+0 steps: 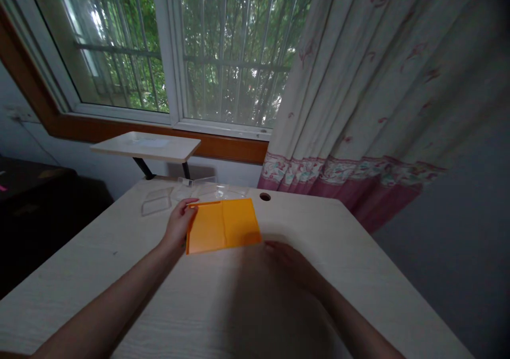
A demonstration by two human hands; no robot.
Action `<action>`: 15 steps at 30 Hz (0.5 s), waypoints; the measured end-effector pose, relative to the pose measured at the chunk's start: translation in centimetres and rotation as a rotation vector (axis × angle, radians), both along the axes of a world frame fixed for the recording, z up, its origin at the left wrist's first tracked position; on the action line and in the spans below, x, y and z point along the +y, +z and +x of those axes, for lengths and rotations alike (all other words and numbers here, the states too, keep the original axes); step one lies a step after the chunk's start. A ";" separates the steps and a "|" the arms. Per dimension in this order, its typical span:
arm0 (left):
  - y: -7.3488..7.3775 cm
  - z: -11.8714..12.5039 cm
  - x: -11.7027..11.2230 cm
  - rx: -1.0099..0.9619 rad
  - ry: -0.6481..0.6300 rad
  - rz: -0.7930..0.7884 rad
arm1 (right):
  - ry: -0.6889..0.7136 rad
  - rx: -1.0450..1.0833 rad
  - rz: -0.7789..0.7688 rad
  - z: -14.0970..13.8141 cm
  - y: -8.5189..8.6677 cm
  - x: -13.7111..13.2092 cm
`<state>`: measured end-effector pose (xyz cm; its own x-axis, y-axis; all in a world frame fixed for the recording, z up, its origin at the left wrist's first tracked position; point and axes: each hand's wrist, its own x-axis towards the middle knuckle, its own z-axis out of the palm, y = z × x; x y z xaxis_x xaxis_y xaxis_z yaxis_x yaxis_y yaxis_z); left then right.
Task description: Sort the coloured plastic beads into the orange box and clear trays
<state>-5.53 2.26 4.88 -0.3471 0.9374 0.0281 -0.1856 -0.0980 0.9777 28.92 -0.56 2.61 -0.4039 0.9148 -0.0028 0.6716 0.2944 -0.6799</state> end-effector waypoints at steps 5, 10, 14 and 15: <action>-0.6 6.0 0.9 -0.009 -0.207 -0.003 | -0.180 0.389 -0.202 0.6 2.2 2.8; -2.6 8.9 2.0 0.122 -0.296 0.020 | -0.179 0.454 -0.152 1.5 1.6 2.7; -3.1 8.8 1.5 0.351 -0.354 0.105 | -0.357 0.356 0.049 3.7 0.3 3.9; -3.0 8.5 1.1 0.444 -0.360 0.152 | -0.399 0.352 0.094 4.4 0.0 4.4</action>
